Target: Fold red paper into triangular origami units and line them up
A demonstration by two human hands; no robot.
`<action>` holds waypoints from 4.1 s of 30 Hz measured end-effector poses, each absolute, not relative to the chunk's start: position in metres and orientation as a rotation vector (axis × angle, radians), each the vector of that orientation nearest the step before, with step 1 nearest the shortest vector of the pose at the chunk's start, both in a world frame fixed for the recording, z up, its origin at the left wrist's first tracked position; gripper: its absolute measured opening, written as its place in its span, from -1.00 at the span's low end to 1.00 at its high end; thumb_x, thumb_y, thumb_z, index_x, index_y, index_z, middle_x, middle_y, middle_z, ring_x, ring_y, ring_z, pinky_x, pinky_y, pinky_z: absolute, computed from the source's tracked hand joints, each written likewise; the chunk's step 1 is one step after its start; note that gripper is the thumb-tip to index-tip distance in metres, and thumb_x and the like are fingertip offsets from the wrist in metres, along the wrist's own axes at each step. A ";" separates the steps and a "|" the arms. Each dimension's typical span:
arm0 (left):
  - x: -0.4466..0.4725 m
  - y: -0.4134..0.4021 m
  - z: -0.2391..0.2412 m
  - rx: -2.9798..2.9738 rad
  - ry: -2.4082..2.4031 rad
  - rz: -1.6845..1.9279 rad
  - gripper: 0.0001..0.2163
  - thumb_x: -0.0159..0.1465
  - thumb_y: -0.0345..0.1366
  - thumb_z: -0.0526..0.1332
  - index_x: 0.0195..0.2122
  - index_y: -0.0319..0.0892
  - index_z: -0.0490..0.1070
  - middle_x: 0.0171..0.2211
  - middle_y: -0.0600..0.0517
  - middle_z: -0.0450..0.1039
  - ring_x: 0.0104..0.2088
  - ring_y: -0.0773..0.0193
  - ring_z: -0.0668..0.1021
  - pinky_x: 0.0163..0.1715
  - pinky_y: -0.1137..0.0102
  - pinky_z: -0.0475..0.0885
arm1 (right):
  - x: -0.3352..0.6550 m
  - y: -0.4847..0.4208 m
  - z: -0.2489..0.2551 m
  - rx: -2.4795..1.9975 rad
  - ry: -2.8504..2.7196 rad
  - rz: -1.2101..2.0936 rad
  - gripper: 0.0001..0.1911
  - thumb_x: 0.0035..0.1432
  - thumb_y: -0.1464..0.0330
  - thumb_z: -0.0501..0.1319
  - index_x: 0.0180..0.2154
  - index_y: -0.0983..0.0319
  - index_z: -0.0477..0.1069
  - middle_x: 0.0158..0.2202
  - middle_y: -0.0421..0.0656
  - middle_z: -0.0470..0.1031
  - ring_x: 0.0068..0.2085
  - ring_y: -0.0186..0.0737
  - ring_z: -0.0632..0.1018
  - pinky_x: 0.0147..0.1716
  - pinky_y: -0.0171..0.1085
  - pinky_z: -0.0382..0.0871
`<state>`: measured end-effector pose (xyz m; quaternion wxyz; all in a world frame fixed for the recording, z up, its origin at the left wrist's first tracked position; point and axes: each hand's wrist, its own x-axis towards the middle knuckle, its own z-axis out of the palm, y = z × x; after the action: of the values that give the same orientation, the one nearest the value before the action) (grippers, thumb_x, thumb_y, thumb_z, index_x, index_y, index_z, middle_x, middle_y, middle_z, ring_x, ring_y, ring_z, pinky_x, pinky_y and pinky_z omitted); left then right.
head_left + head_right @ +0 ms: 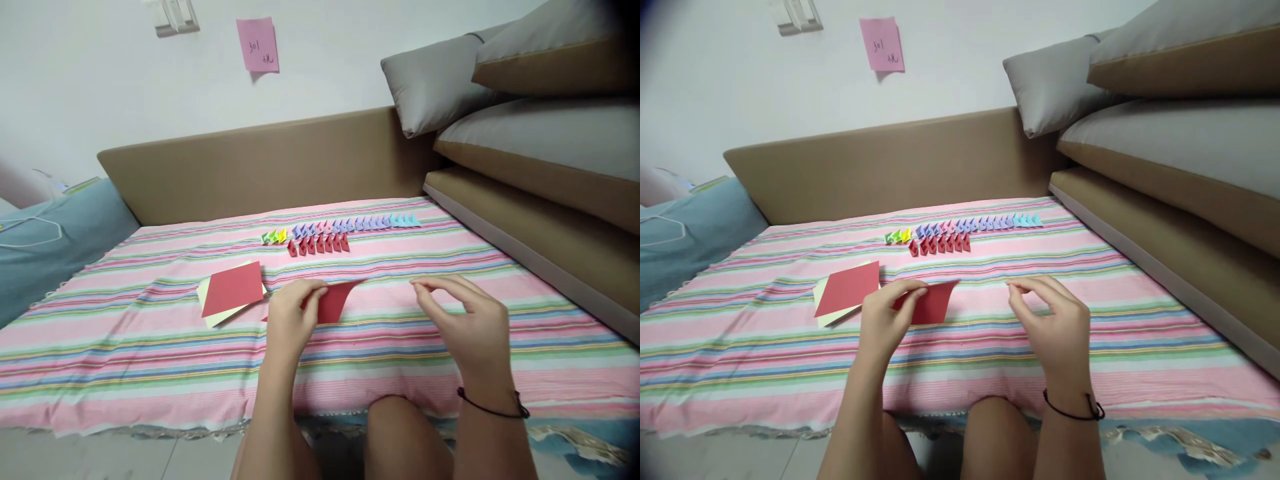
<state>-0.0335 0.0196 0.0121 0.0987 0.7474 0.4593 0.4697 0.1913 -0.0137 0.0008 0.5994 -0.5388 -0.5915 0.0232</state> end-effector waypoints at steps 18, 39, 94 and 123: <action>-0.006 0.018 0.009 1.383 1.053 1.213 -0.28 -0.02 -0.27 0.39 0.17 -0.04 0.15 0.26 -0.16 0.08 0.11 0.06 0.37 -0.05 0.26 0.40 | 0.155 -0.004 0.001 -1.173 -1.026 1.047 -0.74 -0.12 0.17 0.35 -0.50 0.25 0.49 -0.53 -0.17 0.50 -0.48 -0.27 0.48 -0.45 -0.30 0.39; 0.003 0.019 0.005 0.776 0.847 1.287 -0.72 0.15 -0.16 0.25 -0.17 -0.20 0.48 -0.18 -0.06 0.56 -0.11 0.13 0.54 -0.11 0.30 0.44 | 0.180 -0.002 -0.009 -1.164 -0.937 1.033 -0.73 -0.10 0.21 0.36 -0.39 0.25 0.47 -0.37 -0.11 0.57 -0.33 -0.18 0.57 -0.34 -0.26 0.49; -0.023 0.019 0.016 1.233 0.968 1.546 -0.84 0.09 -0.22 0.31 -0.43 -0.21 0.53 -0.23 -0.03 0.51 -0.17 0.21 0.53 -0.13 0.31 0.49 | 0.178 -0.005 -0.006 -1.139 -1.113 0.804 -0.83 -0.02 0.24 0.33 -0.47 0.22 0.52 -0.47 -0.18 0.56 -0.38 -0.25 0.54 -0.38 -0.33 0.43; 0.040 0.002 0.014 0.660 0.715 1.807 -0.55 0.07 -0.40 0.33 0.02 -0.09 0.34 -0.08 0.02 0.50 -0.06 0.22 0.53 -0.09 0.39 0.45 | 0.119 -0.008 0.010 -0.833 -0.927 1.069 -0.79 0.01 0.32 0.30 -0.25 0.22 0.44 -0.23 -0.13 0.56 -0.18 -0.18 0.56 -0.13 -0.20 0.45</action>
<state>0.0396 0.0017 0.0137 0.5182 0.2751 0.2979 0.7531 0.1191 -0.0080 0.0099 0.6814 -0.3714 -0.4133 0.4764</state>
